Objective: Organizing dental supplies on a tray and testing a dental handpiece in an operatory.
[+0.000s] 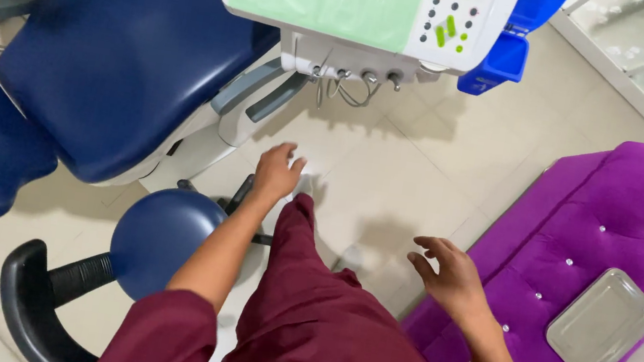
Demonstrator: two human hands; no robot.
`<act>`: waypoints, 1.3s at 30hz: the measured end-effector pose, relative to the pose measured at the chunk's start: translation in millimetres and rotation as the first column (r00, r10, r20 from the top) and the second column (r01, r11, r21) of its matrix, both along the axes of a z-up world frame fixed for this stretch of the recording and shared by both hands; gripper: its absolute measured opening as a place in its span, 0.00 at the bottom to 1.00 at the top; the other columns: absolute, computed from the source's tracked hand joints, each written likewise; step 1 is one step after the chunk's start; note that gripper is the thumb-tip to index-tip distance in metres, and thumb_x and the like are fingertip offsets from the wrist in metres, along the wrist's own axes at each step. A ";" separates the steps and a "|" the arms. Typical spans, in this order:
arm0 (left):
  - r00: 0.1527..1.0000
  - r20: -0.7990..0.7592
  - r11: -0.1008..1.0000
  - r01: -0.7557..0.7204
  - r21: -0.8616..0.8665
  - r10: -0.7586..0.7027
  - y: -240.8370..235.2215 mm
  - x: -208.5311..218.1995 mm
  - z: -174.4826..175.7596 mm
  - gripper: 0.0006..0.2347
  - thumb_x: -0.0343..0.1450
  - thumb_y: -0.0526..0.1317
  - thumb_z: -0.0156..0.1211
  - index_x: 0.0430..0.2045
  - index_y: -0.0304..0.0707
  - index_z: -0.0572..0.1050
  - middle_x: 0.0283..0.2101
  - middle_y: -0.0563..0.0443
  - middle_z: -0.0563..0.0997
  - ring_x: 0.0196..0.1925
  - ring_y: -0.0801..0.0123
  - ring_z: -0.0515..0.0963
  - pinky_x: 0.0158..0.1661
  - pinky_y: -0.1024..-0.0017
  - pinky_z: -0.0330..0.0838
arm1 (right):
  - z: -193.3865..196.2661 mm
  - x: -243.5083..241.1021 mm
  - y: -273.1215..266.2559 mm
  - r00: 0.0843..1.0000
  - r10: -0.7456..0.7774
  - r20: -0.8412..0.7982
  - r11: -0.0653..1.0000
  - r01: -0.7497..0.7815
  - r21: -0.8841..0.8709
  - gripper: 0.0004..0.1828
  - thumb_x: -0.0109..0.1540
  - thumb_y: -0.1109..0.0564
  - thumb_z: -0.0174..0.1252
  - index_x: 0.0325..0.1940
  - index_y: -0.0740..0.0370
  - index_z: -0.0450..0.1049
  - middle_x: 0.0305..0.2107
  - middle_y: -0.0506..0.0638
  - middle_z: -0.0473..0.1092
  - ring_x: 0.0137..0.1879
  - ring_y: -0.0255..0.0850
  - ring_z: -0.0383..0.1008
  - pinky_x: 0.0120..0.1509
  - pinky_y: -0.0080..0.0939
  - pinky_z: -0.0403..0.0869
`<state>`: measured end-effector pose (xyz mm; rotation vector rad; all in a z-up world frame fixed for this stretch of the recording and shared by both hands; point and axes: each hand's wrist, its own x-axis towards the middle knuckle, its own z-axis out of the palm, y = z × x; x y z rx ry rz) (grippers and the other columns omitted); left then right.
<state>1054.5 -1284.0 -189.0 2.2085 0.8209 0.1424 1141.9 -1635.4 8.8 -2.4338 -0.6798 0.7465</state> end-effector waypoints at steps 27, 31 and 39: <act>0.977 0.109 0.983 0.183 0.002 -0.182 65.1 97.6 143.0 0.08 0.70 0.38 0.61 0.40 0.35 0.78 0.36 0.37 0.81 0.38 0.43 0.81 0.40 0.53 0.75 | -20.6 127.6 231.4 0.990 0.077 -0.116 0.935 -0.031 0.354 0.18 0.62 0.55 0.64 0.53 0.66 0.76 0.43 0.60 0.77 0.47 0.52 0.78 0.52 0.47 0.76; 0.935 0.242 0.959 0.280 -0.053 -0.260 60.5 62.8 245.6 0.10 0.70 0.37 0.63 0.43 0.35 0.80 0.39 0.40 0.83 0.40 0.50 0.83 0.40 0.61 0.77 | 12.9 119.8 247.3 0.916 0.324 0.237 0.704 -0.401 0.587 0.19 0.65 0.53 0.62 0.56 0.65 0.72 0.47 0.64 0.75 0.52 0.58 0.74 0.55 0.50 0.73; 0.851 0.464 0.844 0.048 -0.535 0.245 24.8 61.4 279.2 0.18 0.72 0.35 0.64 0.56 0.34 0.72 0.48 0.47 0.84 0.48 0.72 0.82 0.49 0.71 0.78 | 64.6 96.5 243.5 0.794 0.495 -0.351 0.731 -0.163 0.663 0.16 0.73 0.50 0.46 0.57 0.63 0.70 0.23 0.44 0.64 0.30 0.31 0.62 0.34 0.34 0.65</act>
